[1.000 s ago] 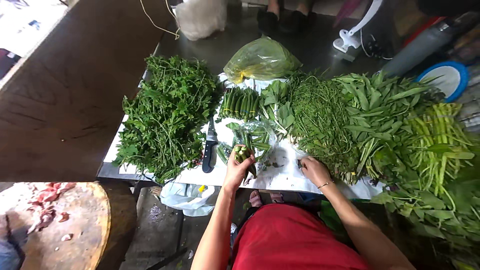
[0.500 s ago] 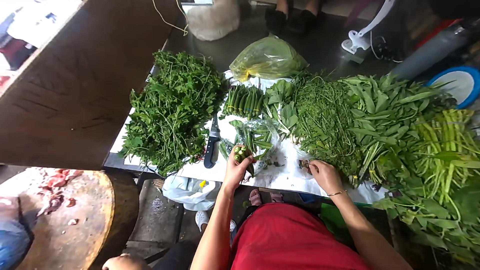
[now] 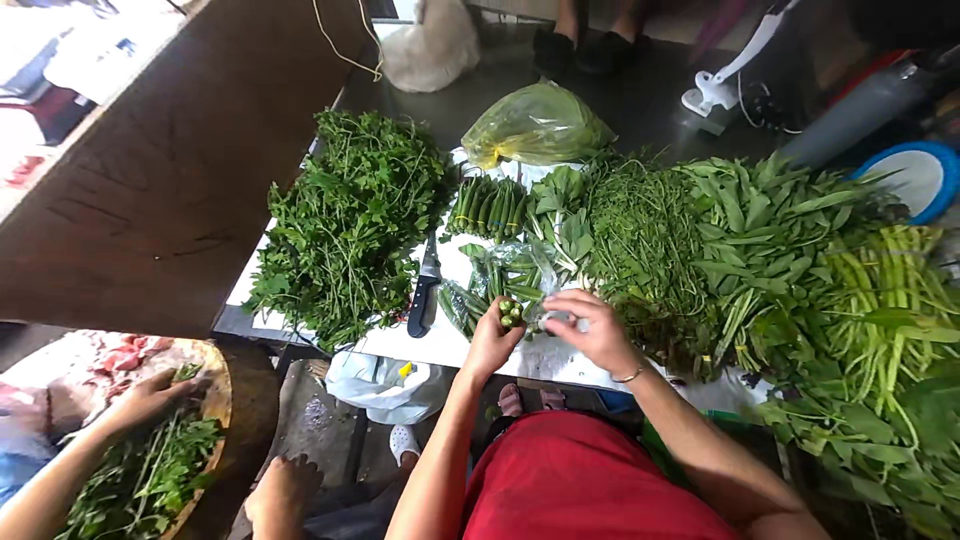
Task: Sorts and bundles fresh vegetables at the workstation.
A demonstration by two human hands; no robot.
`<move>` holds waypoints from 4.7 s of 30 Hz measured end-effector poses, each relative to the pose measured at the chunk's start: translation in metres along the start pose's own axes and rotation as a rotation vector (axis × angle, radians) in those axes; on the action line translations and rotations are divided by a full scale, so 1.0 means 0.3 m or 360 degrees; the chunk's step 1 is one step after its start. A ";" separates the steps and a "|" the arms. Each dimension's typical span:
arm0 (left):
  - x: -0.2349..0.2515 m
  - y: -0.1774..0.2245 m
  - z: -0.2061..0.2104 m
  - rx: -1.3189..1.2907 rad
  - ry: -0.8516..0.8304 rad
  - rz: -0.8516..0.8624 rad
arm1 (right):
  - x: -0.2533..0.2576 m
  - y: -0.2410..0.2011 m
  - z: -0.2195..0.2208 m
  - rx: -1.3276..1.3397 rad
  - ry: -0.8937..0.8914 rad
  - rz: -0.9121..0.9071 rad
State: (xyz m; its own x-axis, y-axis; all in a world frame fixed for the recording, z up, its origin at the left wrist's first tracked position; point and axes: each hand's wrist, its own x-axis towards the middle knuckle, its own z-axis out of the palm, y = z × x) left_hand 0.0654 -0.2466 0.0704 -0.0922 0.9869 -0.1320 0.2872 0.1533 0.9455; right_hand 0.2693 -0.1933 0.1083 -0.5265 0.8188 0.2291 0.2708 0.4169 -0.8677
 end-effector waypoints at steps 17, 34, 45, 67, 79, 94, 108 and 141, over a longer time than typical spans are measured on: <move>-0.060 0.008 0.002 0.0077 -0.0048 -0.0126 | 0.122 -0.047 0.120 -0.0681 -0.0464 -0.0518; -0.224 -0.122 0.033 -0.0698 0.0239 -0.0529 | 0.530 0.243 0.140 -0.1287 -0.0953 0.0104; -0.249 -0.118 -0.047 -0.1205 0.0714 -0.0607 | 0.351 0.220 0.374 -0.1061 -0.0876 0.0492; -0.047 -0.055 -0.005 -0.1400 0.0344 -0.0282 | -0.009 0.026 0.163 -0.0263 -0.0333 0.0229; -0.040 -0.027 -0.022 -0.0719 0.0232 -0.0034 | 0.023 0.029 0.097 -0.0124 -0.0633 0.0314; -0.057 0.139 -0.022 0.0521 -0.0028 0.0223 | 0.221 -0.117 0.008 -0.0162 -0.0736 0.0107; -0.057 0.105 -0.109 -0.0383 0.0126 0.0330 | -0.035 -0.068 -0.007 0.0996 -0.0861 -0.0636; -0.148 0.076 -0.088 0.0743 0.0372 0.0213 | 0.227 0.206 0.060 0.1155 0.0082 0.1049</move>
State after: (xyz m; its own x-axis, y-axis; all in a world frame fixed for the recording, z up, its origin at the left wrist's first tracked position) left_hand 0.0509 -0.2881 0.1056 -0.2205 0.9702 0.1005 0.6994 0.0854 0.7096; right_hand 0.2356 -0.1190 0.0624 -0.4070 0.8239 -0.3943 -0.0726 -0.4595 -0.8852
